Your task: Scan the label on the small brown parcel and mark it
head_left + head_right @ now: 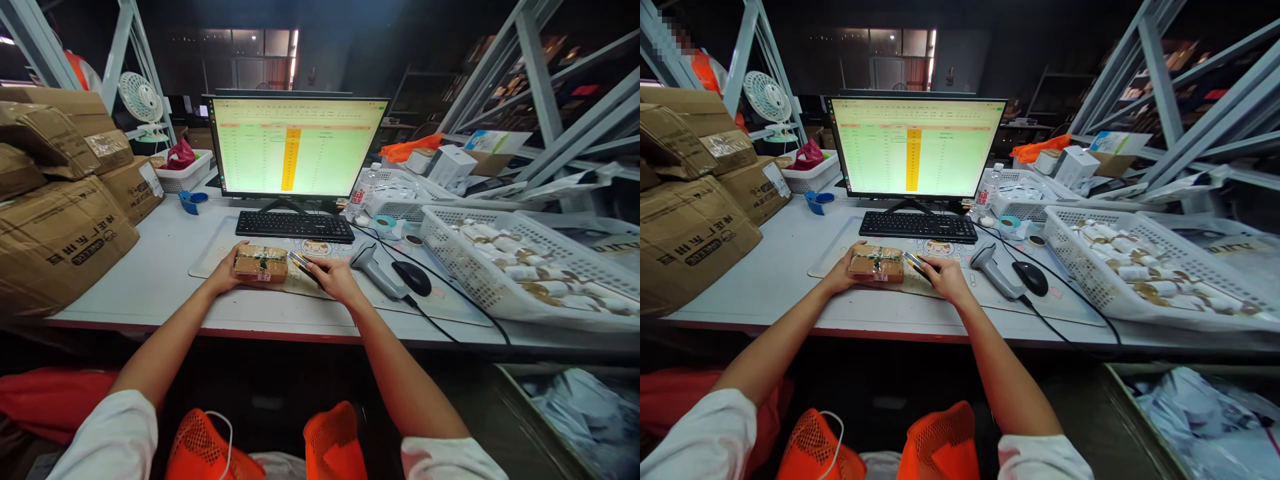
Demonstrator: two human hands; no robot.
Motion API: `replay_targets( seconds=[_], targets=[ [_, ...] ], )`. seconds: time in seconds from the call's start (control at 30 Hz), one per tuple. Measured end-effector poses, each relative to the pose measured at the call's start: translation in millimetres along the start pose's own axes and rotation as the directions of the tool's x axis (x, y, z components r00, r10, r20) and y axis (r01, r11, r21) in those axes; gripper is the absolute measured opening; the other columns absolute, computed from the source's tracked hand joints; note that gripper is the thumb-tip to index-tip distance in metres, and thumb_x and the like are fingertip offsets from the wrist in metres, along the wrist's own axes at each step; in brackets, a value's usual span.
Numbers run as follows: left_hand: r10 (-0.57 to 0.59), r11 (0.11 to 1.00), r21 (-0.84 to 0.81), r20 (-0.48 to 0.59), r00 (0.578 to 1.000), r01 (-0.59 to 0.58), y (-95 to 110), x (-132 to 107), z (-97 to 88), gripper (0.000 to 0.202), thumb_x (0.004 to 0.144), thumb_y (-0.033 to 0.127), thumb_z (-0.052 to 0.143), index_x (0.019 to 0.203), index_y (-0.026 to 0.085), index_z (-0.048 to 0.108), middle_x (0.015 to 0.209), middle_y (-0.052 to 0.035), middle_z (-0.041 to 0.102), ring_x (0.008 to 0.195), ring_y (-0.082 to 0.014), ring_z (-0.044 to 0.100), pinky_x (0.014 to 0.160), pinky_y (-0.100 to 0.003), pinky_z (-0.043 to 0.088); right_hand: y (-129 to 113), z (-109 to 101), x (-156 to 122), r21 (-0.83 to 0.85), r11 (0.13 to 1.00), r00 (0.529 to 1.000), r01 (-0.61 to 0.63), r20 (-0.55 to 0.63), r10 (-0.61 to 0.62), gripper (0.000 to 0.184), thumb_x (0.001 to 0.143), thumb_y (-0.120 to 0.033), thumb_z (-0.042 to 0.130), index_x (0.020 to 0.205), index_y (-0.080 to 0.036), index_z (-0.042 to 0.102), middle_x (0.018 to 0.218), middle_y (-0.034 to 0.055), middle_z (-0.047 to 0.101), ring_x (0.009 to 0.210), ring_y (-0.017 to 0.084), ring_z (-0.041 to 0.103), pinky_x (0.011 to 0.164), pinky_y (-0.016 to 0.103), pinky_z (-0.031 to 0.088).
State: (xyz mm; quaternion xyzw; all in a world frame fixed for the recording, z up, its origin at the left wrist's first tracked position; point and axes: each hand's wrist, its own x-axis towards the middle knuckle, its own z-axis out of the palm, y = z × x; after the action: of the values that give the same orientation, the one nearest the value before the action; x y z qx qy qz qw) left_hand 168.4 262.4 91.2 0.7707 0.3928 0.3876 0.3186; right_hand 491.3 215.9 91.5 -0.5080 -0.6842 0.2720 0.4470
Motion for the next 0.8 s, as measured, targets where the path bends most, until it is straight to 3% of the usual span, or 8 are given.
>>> replay_targets(
  seconds=[0.1, 0.23, 0.6, 0.7, 0.8],
  targets=[
    [-0.007, 1.000, 0.010, 0.000, 1.000, 0.007, 2, 0, 0.1, 0.113, 0.066, 0.045, 0.094, 0.157, 0.020, 0.032, 0.139, -0.0139, 0.061, 0.126, -0.0295, 0.062, 0.113, -0.044, 0.048, 0, 0, -6, -0.018, 0.999, 0.999, 0.034, -0.001, -0.034, 0.033, 0.094, -0.031, 0.061, 0.120, -0.022, 0.080, 0.116, 0.0058, 0.078, 0.104, 0.027, 0.075, 0.091, 0.037, 0.062],
    [-0.015, 1.000, -0.002, 0.006, 1.000, 0.015, 3, 0, 0.2, 0.113, 0.065, 0.045, 0.093, 0.156, 0.019, 0.031, 0.140, -0.0144, 0.060, 0.129, -0.0303, 0.061, 0.114, -0.045, 0.047, 2, -3, -13, -0.018, 0.998, 0.997, 0.061, 0.050, -0.060, 0.033, 0.094, -0.032, 0.061, 0.120, -0.023, 0.079, 0.120, 0.0049, 0.077, 0.112, 0.029, 0.073, 0.101, 0.043, 0.057],
    [0.009, 1.000, 0.024, 0.018, 1.000, -0.009, 5, -2, 1.3, 0.116, 0.068, 0.047, 0.093, 0.161, 0.022, 0.029, 0.142, -0.0132, 0.060, 0.127, -0.0293, 0.061, 0.113, -0.041, 0.048, 7, -16, -14, -0.054, 0.996, 0.979, 0.067, 0.197, -0.055, 0.034, 0.095, -0.036, 0.060, 0.121, -0.024, 0.080, 0.107, 0.0055, 0.081, 0.096, 0.027, 0.076, 0.084, 0.035, 0.060],
    [0.055, 0.985, 0.171, -0.131, 0.990, -0.032, 7, 0, 0.9, 0.116, 0.069, 0.049, 0.091, 0.162, 0.021, 0.029, 0.144, -0.0150, 0.056, 0.130, -0.0313, 0.057, 0.115, -0.046, 0.044, 8, -23, -11, -0.099, 0.993, 0.989, 0.059, 0.139, -0.045, 0.035, 0.095, -0.035, 0.061, 0.121, -0.021, 0.079, 0.111, 0.0077, 0.080, 0.103, 0.028, 0.074, 0.089, 0.038, 0.060],
    [0.180, 0.854, 0.520, -0.352, 0.918, 0.032, 14, 1, -2.4, 0.112, 0.073, 0.047, 0.088, 0.163, 0.017, 0.028, 0.140, -0.0197, 0.052, 0.132, -0.0354, 0.049, 0.119, -0.055, 0.035, 10, -30, -11, -0.172, 0.985, 1.000, 0.030, 0.004, -0.029, 0.039, 0.097, -0.032, 0.059, 0.129, -0.017, 0.074, 0.121, 0.0108, 0.077, 0.115, 0.029, 0.071, 0.098, 0.042, 0.057]
  ],
)
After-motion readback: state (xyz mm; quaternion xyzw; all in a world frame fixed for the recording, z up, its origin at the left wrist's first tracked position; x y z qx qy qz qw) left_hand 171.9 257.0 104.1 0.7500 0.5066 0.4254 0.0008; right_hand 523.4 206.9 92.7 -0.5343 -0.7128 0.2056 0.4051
